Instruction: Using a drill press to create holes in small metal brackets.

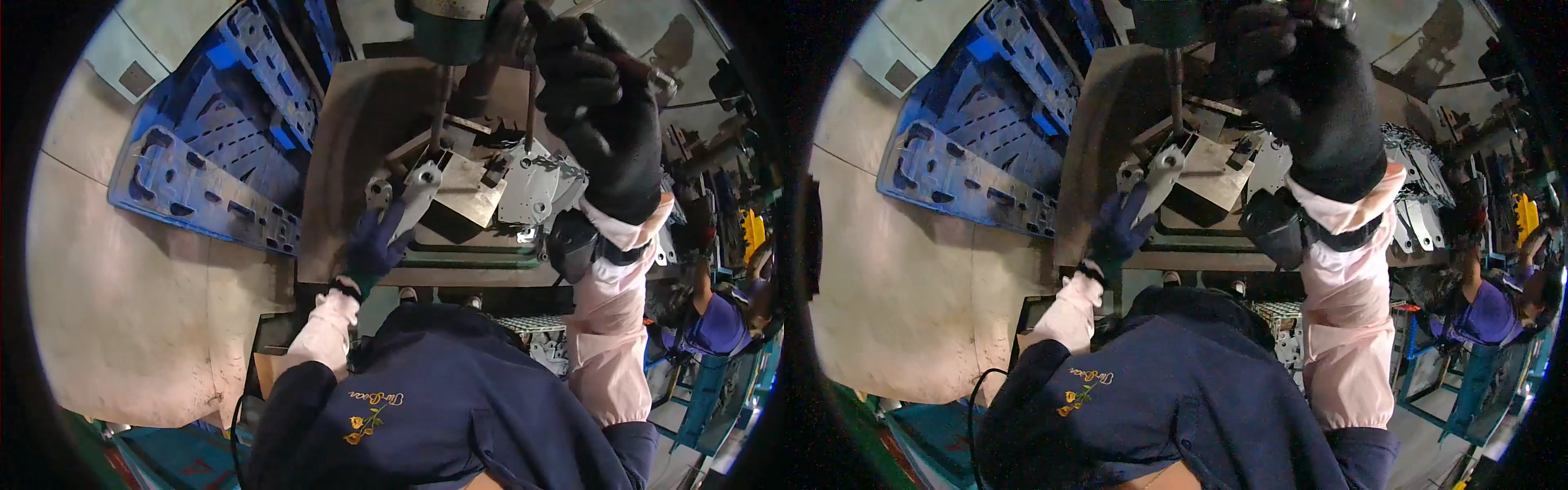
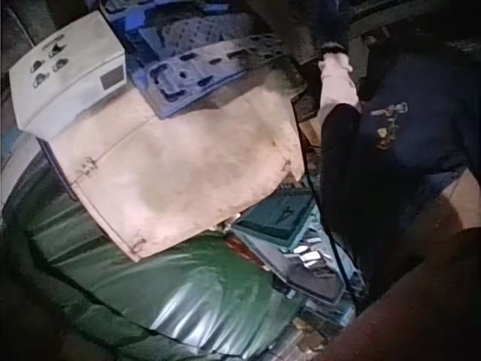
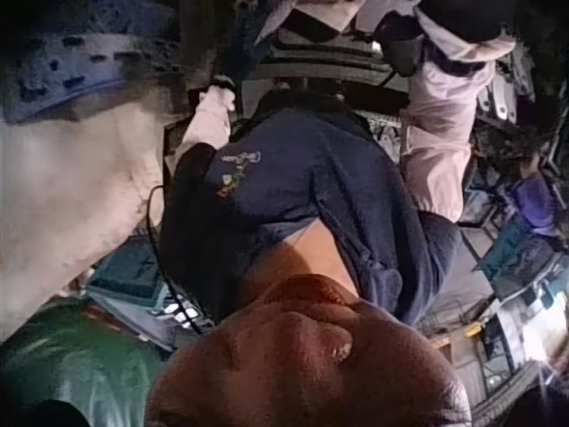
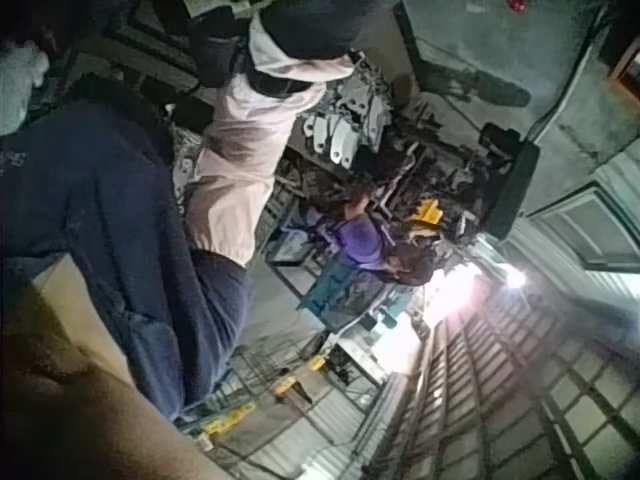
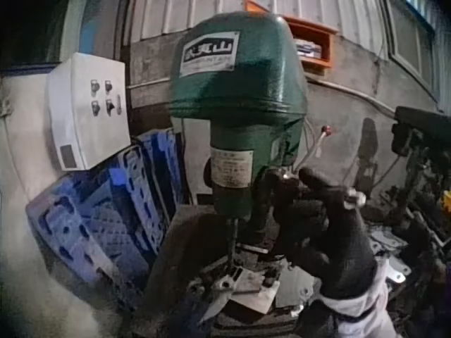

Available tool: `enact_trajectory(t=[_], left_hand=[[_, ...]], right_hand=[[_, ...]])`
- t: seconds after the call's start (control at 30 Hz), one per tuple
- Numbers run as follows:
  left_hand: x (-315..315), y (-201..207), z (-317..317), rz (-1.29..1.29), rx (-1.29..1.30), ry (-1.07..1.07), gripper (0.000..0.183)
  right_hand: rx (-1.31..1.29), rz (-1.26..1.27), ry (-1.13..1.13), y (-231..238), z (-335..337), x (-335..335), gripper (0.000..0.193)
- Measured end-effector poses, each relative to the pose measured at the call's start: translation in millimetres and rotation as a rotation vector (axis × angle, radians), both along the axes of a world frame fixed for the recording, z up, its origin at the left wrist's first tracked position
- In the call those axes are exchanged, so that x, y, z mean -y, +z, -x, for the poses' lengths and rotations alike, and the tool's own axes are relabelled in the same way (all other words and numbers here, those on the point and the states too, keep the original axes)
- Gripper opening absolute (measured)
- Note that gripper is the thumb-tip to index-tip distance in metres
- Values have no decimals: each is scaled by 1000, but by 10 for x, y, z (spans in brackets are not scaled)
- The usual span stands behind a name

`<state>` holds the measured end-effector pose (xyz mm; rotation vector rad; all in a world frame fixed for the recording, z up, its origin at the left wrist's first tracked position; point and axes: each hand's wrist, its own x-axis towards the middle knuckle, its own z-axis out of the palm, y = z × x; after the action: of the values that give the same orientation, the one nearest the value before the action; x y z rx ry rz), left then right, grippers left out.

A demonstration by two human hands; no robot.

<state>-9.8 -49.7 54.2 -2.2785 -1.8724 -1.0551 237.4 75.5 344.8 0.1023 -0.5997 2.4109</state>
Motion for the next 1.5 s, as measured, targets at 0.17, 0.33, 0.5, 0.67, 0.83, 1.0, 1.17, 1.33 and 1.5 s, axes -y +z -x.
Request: enact_trajectory(t=[0.17, 0.33, 0.5, 0.67, 0.83, 1.0, 1.17, 1.33, 1.5], left_hand=[[505, -361, 145, 44, -49, 209, 60], [347, -265, 135, 349, 159, 399, 54], [159, -697, 32, 72, 62, 484, 54], [116, -1214, 72, 222, 33, 497, 65], [55, -1203, 141, 505, 117, 436, 73], [6, -1175, 196, 368, 59, 391, 66], [10, -1062, 167, 285, 100, 339, 70], [72, -843, 110, 289, 42, 494, 71], [29, -513, -69, 116, -21, 422, 64]], right_hand=[[-8, 8, 113, 69, -43, -219, 24], [112, -69, -13, 20, -154, -298, 31], [87, -111, 54, -10, -131, -308, 40], [486, -520, -384, -235, -359, -82, 43], [1074, -608, -640, -953, -1034, -142, 32], [1927, -1306, -1048, -2596, -2095, -396, 26], [1663, -1402, -1123, -2938, -1991, 53, 19], [1557, -1801, -1009, -2859, -1234, 209, 30], [1753, -1946, -850, -3191, -779, 129, 13]])
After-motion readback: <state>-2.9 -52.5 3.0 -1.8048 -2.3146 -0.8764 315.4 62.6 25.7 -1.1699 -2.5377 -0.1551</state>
